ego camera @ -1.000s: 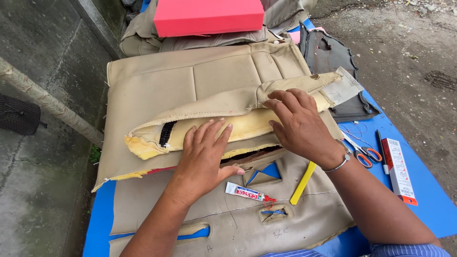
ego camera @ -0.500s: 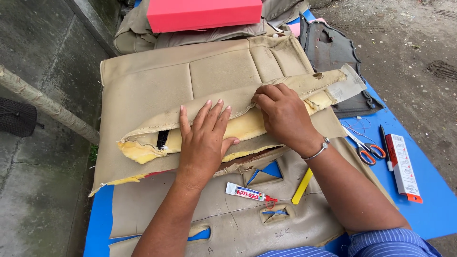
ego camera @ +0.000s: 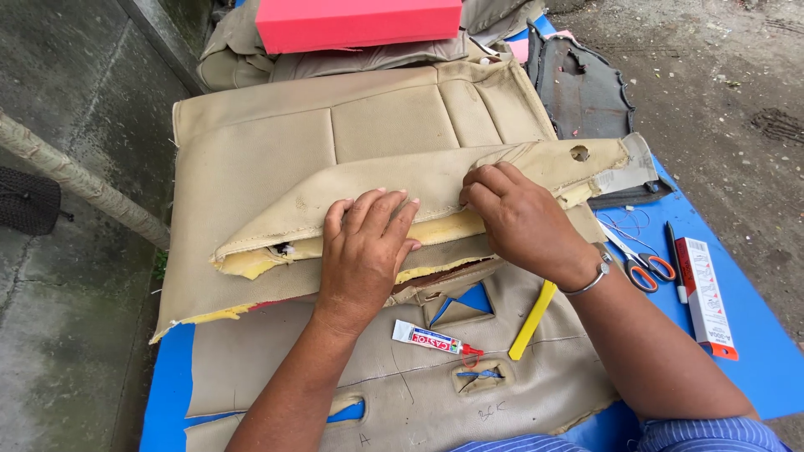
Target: Applying adhesive and bonding leather seat cover components during a repair process
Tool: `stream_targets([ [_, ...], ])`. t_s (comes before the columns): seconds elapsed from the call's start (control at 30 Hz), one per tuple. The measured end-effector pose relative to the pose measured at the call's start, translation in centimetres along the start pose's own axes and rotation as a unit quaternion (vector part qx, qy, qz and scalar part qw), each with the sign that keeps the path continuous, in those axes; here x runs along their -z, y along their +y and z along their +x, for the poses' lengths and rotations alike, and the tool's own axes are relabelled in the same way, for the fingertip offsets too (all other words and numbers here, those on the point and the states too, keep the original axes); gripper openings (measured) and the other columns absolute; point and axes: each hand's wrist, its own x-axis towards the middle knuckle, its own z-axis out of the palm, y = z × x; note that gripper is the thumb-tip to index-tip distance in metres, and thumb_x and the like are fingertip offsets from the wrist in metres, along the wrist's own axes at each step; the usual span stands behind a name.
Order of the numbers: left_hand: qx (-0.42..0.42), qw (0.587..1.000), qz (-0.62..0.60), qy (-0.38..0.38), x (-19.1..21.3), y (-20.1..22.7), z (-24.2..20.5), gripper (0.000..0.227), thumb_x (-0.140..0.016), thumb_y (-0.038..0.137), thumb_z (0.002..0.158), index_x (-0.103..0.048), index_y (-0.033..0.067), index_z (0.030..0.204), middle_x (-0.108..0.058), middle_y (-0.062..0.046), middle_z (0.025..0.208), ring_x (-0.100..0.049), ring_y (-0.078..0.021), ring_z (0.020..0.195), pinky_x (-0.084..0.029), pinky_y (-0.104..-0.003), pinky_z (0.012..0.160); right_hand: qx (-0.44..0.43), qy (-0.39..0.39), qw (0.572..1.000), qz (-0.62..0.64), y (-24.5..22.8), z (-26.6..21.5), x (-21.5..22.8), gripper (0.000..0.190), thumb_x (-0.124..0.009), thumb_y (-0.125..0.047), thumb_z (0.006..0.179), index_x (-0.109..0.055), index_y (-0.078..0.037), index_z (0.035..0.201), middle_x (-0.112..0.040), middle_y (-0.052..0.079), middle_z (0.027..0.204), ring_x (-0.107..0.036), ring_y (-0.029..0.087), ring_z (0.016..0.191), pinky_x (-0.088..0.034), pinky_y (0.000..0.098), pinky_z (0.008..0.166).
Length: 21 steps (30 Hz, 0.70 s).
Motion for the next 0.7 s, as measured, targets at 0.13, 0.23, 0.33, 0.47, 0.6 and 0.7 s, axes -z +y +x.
stream_targets([
  [0.13,0.0,1.0,-0.023,-0.001,-0.4,-0.1,-0.2,0.051,-0.075,0.04,0.085,-0.063,0.0206,0.131,-0.062,0.002,0.121,-0.057,-0.0174,0.12,-0.035,-0.048,0.106,0.017,0.087,0.994,0.071,0.3,-0.7,-2.9,0.011,-0.057,-0.011,0.106,-0.063,-0.007,0.098,-0.062,0.008,0.102,-0.065,0.03,0.098,-0.055,0.0378,0.084],
  [0.23,-0.007,0.999,-0.038,0.016,-1.2,-0.3,-0.4,0.034,-0.074,0.039,0.088,-0.067,0.0234,0.117,-0.062,0.007,0.106,-0.059,-0.0143,0.111,-0.036,-0.046,0.103,0.048,0.103,0.99,0.088,0.3,-1.0,-3.5,0.015,-0.054,-0.016,0.107,-0.062,-0.008,0.097,-0.061,0.007,0.101,-0.063,0.03,0.099,-0.052,0.0407,0.083],
  [0.33,-0.02,0.998,-0.045,0.036,-1.7,-0.5,-0.7,0.023,-0.077,0.035,0.087,-0.067,0.0235,0.103,-0.062,0.008,0.098,-0.061,-0.0136,0.105,-0.038,-0.045,0.099,0.082,0.09,0.987,0.102,0.2,-0.7,-3.0,0.017,-0.053,-0.017,0.107,-0.06,-0.007,0.095,-0.062,0.009,0.1,-0.062,0.033,0.099,-0.049,0.0427,0.082],
  [0.47,-0.051,0.995,-0.052,0.065,-2.1,-0.9,-0.8,0.017,-0.078,0.029,0.088,-0.062,0.0228,0.084,-0.059,0.008,0.088,-0.061,-0.0126,0.095,-0.04,-0.043,0.095,0.1,0.066,0.985,0.126,0.3,-0.6,-2.2,0.017,-0.053,-0.016,0.107,-0.06,-0.006,0.095,-0.062,0.012,0.099,-0.061,0.035,0.099,-0.047,0.0443,0.081],
  [0.6,-0.069,0.994,-0.056,0.063,-1.8,-1.1,-0.6,0.017,-0.075,0.022,0.092,-0.063,0.0224,0.08,-0.058,0.007,0.084,-0.062,-0.011,0.091,-0.039,-0.043,0.095,0.109,0.035,0.981,0.159,0.5,-0.5,-1.9,0.014,-0.056,-0.014,0.105,-0.06,-0.006,0.094,-0.062,0.013,0.098,-0.06,0.037,0.099,-0.046,0.0448,0.081],
  [0.7,-0.08,0.993,-0.066,0.053,-1.9,-1.2,-0.5,0.013,-0.071,0.021,0.095,-0.065,0.0226,0.083,-0.057,0.007,0.083,-0.062,-0.0108,0.091,-0.037,-0.044,0.097,0.113,0.025,0.978,0.175,0.5,-0.4,-1.5,0.014,-0.059,-0.012,0.103,-0.06,-0.006,0.091,-0.063,0.013,0.096,-0.06,0.037,0.098,-0.046,0.0455,0.08],
])
